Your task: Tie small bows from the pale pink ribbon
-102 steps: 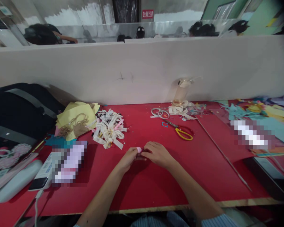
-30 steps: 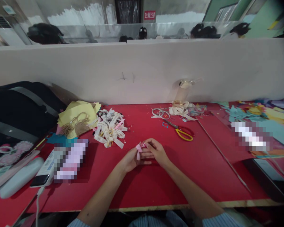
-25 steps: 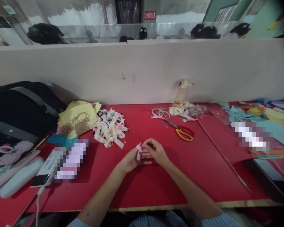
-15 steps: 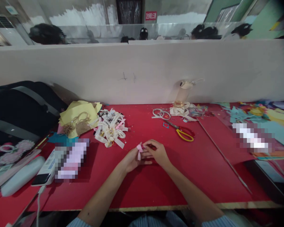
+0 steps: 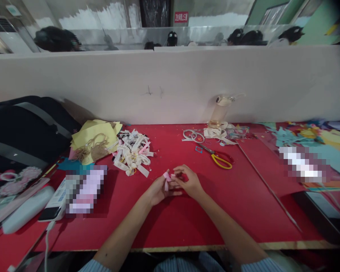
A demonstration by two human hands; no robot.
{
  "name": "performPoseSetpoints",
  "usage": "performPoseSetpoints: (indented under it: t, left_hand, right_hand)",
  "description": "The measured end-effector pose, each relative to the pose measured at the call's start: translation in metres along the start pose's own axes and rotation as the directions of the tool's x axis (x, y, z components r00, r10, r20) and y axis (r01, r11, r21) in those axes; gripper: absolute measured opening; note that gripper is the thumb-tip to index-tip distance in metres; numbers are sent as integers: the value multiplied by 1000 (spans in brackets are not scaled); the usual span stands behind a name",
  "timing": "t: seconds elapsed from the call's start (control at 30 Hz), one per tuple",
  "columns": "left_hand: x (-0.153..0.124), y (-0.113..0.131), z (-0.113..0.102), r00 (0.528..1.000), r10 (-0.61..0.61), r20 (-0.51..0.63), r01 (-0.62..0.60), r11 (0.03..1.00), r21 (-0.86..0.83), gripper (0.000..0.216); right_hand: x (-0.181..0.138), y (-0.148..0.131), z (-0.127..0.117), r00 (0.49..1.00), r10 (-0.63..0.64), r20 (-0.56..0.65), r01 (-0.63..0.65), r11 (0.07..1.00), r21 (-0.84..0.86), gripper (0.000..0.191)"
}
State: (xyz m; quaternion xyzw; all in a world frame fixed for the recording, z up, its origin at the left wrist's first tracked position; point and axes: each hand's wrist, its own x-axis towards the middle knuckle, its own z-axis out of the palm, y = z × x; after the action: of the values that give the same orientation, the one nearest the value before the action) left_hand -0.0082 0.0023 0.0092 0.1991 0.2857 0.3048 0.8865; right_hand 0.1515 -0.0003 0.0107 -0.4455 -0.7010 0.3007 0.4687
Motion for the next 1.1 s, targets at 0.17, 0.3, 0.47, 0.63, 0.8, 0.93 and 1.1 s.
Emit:
performPoseSetpoints:
  t: [0.17,0.3,0.47,0.63,0.8,0.93,1.1]
  left_hand:
    - [0,-1,1,999,14,-43,-16,999,-47,36]
    - [1,-3,1,997,32,-72,-33,999,-16,36]
    - [4,-3,-2,998,29,-56,-31,999,-42,36]
    - [2,-2,-2,998,59,-32,-59,998,-29,36]
    - [1,0,0,1000,5,8,-5,999,49,43]
    - [0,2,2,1000,-11,27,9,997,79,50]
    - [-2,2,3,1000,21,13,-22,999,35,45]
  right_hand:
    - [3,5,-3,956,-241,169,246,969,-6,8]
    - [4,8,-3,898,-360,252,385,921,-55,10]
    - [3,7,-4,876,-377,303,445,872,-203,14]
    - [1,-1,-3,962,-250,113,262,958,-118,14]
    - [1,-1,0,997,20,-71,-13,995,98,9]
    - [3,5,0,991,116,-59,-101,971,219,11]
    - [3,-1,-4,999,16,-43,-7,983,182,12]
